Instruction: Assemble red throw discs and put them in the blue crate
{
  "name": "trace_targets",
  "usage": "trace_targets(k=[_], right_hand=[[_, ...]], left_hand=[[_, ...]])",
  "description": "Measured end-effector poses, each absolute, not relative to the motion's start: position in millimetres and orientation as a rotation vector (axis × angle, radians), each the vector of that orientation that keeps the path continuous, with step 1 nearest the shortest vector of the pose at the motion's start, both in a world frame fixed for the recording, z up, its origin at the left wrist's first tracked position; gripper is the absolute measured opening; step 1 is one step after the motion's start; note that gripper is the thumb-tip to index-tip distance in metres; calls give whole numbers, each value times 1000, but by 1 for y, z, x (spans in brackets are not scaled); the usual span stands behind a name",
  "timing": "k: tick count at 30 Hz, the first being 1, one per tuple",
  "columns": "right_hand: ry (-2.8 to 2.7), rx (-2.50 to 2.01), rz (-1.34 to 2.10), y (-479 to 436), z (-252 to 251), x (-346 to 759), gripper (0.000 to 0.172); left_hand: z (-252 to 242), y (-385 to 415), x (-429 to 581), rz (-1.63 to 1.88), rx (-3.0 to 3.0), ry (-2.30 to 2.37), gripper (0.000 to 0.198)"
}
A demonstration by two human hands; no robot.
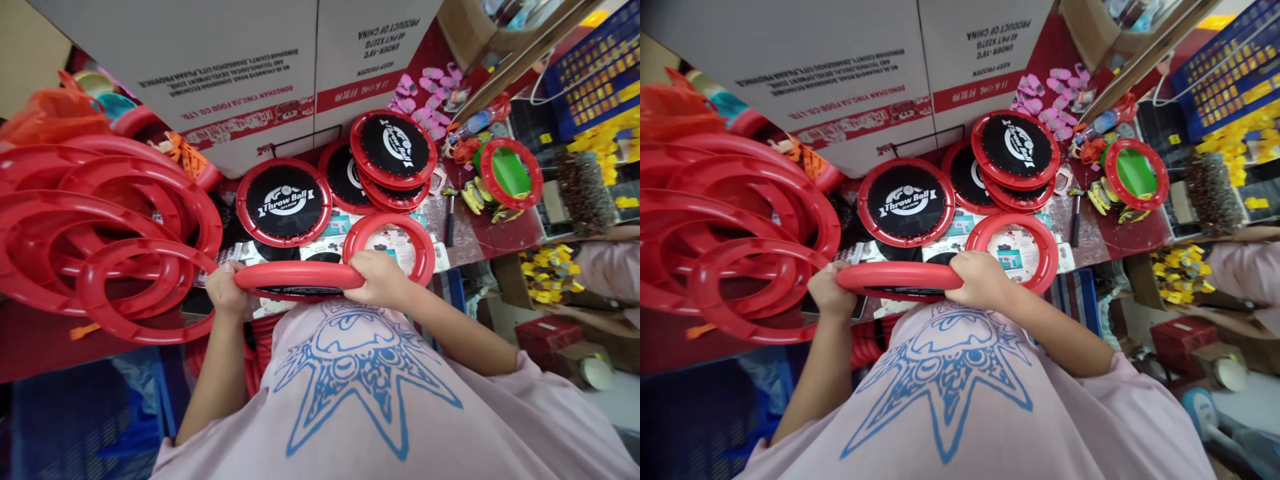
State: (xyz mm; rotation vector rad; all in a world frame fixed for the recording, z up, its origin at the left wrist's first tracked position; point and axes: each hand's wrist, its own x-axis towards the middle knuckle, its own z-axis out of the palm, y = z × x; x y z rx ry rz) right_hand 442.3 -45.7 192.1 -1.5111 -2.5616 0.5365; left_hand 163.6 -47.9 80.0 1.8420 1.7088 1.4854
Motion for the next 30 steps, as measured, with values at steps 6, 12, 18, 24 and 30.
trace_targets(k=[6,12,18,24,30], right_hand=[[-2596,-1490,508,-44,190,423,26],[-2324,-1377,656,-53,192,440,45],[-2380,-1660,735,-61,182,457,20],[-2425,-1709,715,-43,178,439,21],[-2580,-1374,834,-17,239,413,35]], left_hand=[[137,-47,201,1424,2200,1493,33],[141,-33,206,1610,1903,1612,26],[111,-31,196,1614,1402,1765,31],[115,-29,195,1309,1531,1837,35],[157,-23,174,1328,2087,1698,41]])
